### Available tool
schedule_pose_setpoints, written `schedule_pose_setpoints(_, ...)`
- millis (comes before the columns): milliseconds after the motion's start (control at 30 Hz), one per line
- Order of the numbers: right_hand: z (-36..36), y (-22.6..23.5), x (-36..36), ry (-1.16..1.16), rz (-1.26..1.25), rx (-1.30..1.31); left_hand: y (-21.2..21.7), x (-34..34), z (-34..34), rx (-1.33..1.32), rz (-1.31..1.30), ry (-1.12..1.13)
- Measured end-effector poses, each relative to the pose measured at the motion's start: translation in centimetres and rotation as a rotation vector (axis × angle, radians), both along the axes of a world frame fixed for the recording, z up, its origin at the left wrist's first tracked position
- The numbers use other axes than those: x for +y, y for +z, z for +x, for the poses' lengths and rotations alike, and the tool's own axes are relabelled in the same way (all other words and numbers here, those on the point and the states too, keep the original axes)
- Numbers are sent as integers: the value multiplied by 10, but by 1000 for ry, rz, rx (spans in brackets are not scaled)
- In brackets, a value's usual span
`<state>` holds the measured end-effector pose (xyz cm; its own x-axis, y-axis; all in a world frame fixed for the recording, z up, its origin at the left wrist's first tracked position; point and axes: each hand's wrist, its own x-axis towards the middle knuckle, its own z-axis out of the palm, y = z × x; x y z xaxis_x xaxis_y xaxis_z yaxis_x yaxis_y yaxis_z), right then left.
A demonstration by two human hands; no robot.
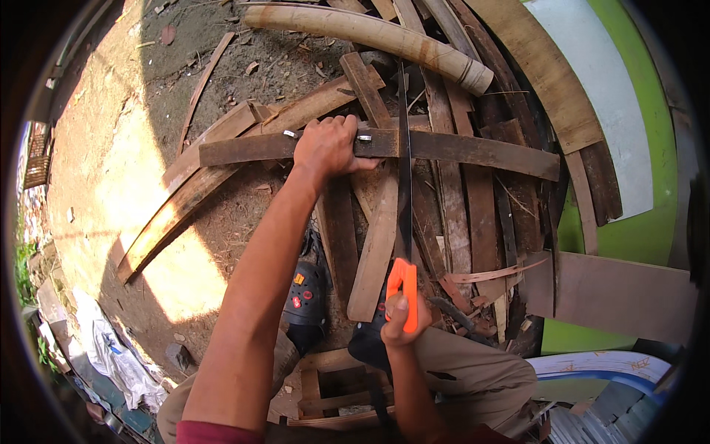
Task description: The person uses a hand saw to cut a long metal strip while sitting on the ground. They hold the metal strip with one hand and saw with the other, repeatedly cutting along its length.
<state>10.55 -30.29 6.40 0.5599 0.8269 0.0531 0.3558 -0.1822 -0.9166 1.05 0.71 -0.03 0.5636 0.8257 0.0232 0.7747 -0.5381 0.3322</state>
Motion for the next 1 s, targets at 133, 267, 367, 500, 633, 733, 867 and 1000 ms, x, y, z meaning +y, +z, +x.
schedule_pose_setpoints(133, -3, -1, 47, -1, 52, 7, -1, -1, -7, -26, 15, -2)
schedule_pose_setpoints(267, 30, 18, 21, 58, 224, -29, -6, -3, -12, -9, 3, -5)
schedule_pose_setpoints(367, 44, 23, 33, -42, 132, -312, 2, -4, -4, 24, -23, 14)
schedule_pose_setpoints(500, 65, -29, 47, -20, -32, -480, 14, -17, -4, 90, 60, 45)
schedule_pose_setpoints(633, 77, -59, 46, 279, -378, -788, 15, -74, -23, -13, 280, 105)
schedule_pose_setpoints(733, 95, -76, 32, 309, -430, -818, 34, -131, -38, -70, 86, 87)
schedule_pose_setpoints(867, 76, -72, 9, 249, -329, -827, 54, -208, -76, 41, -565, 52)
schedule_pose_setpoints(1000, 39, -37, 7, 296, -331, -751, 51, -263, -115, 4, -770, -8)
